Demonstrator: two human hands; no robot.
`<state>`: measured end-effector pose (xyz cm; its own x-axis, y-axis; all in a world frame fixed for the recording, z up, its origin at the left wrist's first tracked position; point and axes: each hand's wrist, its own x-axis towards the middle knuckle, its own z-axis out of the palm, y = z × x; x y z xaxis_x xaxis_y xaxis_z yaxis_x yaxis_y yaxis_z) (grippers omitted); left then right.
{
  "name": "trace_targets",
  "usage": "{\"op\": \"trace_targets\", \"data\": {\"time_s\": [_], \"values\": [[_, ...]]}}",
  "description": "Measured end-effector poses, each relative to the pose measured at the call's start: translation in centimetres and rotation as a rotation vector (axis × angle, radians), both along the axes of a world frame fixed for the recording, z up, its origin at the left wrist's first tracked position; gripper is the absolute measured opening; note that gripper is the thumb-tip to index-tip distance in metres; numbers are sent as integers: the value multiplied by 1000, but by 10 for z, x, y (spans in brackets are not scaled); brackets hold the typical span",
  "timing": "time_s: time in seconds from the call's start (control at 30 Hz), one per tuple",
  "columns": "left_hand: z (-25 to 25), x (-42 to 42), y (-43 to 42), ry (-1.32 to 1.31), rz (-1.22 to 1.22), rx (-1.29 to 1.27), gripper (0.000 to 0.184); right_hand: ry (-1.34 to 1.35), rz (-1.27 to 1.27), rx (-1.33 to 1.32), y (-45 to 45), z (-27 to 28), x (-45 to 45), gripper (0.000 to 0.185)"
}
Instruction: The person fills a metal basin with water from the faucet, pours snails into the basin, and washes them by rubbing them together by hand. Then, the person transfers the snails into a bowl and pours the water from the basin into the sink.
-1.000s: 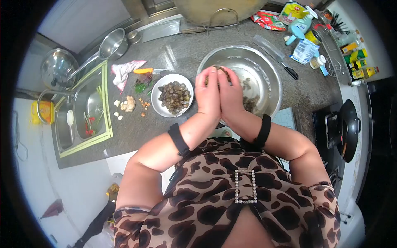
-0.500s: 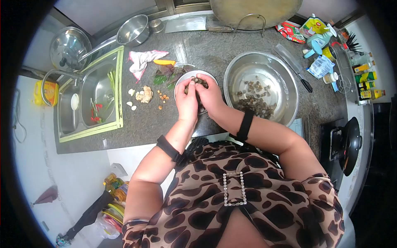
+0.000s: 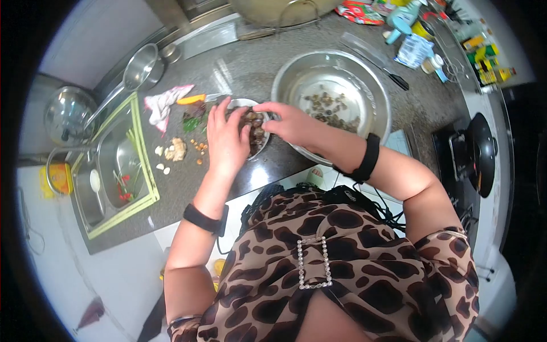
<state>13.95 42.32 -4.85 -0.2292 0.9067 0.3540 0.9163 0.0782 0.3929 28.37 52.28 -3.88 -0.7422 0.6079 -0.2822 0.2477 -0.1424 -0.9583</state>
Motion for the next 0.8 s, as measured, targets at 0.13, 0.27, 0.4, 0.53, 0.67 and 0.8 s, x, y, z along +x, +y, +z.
{"op": "trace_targets", "data": {"time_s": [0.13,0.27,0.4,0.53,0.67,0.8], "values": [[16,32,42,-397,-248,-42,38,-378,-33,120,59,2,56,42],[-10,77,95,-421,-334,-301,43,-553,17,442,120,-50,96,48],[-53,103,141,-249,-313,-556,53,-749,181,557,149,-89,98,54],[-65,121,166,-213,-179,-758,63,-934,161,614,133,-69,87,64],[-57,131,170,-109,-123,-893,70,-907,250,527,135,-75,94,61],[-55,127,159,-83,-268,-956,81,-636,373,413,143,-86,118,68]]}}
